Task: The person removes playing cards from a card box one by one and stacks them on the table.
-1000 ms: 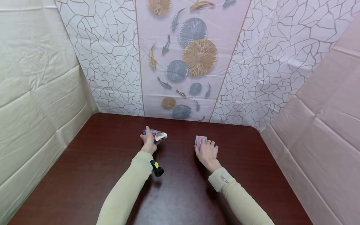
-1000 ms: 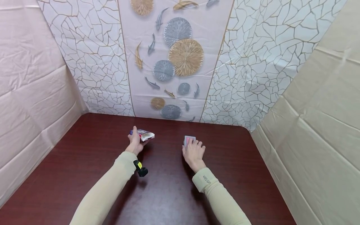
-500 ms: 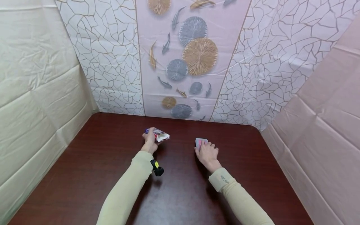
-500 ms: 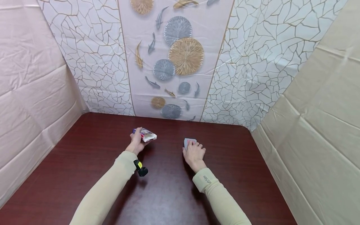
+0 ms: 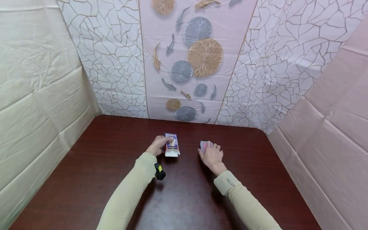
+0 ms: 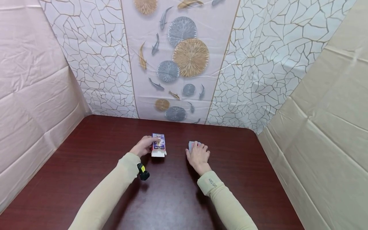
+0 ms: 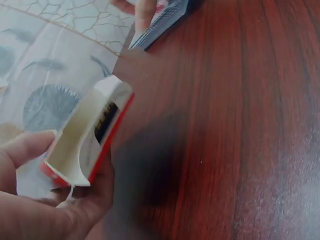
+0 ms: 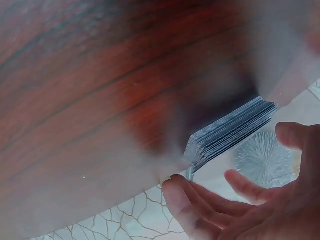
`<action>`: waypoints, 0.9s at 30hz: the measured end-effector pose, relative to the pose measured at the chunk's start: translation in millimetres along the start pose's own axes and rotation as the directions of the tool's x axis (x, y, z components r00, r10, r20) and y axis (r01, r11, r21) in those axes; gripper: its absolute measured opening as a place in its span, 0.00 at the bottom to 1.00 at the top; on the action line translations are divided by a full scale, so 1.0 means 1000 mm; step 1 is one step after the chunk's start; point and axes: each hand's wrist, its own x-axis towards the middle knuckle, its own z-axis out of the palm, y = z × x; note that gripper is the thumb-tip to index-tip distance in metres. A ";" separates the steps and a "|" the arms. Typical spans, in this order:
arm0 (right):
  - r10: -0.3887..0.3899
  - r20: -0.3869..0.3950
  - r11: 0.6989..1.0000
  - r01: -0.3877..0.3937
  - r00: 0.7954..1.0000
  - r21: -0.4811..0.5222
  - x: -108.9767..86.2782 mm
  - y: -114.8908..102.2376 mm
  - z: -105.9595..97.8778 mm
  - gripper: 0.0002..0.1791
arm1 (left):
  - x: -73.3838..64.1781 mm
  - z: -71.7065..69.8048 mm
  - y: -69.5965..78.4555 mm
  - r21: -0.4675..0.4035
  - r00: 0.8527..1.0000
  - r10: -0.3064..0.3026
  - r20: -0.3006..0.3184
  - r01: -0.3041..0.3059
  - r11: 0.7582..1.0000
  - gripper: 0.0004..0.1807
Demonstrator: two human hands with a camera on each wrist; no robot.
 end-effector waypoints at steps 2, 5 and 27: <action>-0.001 -0.009 1.000 0.001 1.000 0.004 0.000 -0.001 0.000 0.31 | -0.002 0.004 -0.001 0.070 1.000 0.019 -0.020 -0.017 0.997 0.26; -0.018 -0.030 1.000 0.018 0.999 0.012 -0.001 -0.003 0.000 0.29 | -0.003 0.009 -0.003 0.171 0.996 0.055 -0.068 -0.043 0.984 0.26; -0.276 -0.126 0.925 0.299 0.953 0.236 -0.008 -0.031 -0.025 0.24 | -0.012 0.013 -0.019 0.717 0.911 0.372 -0.181 -0.137 0.684 0.32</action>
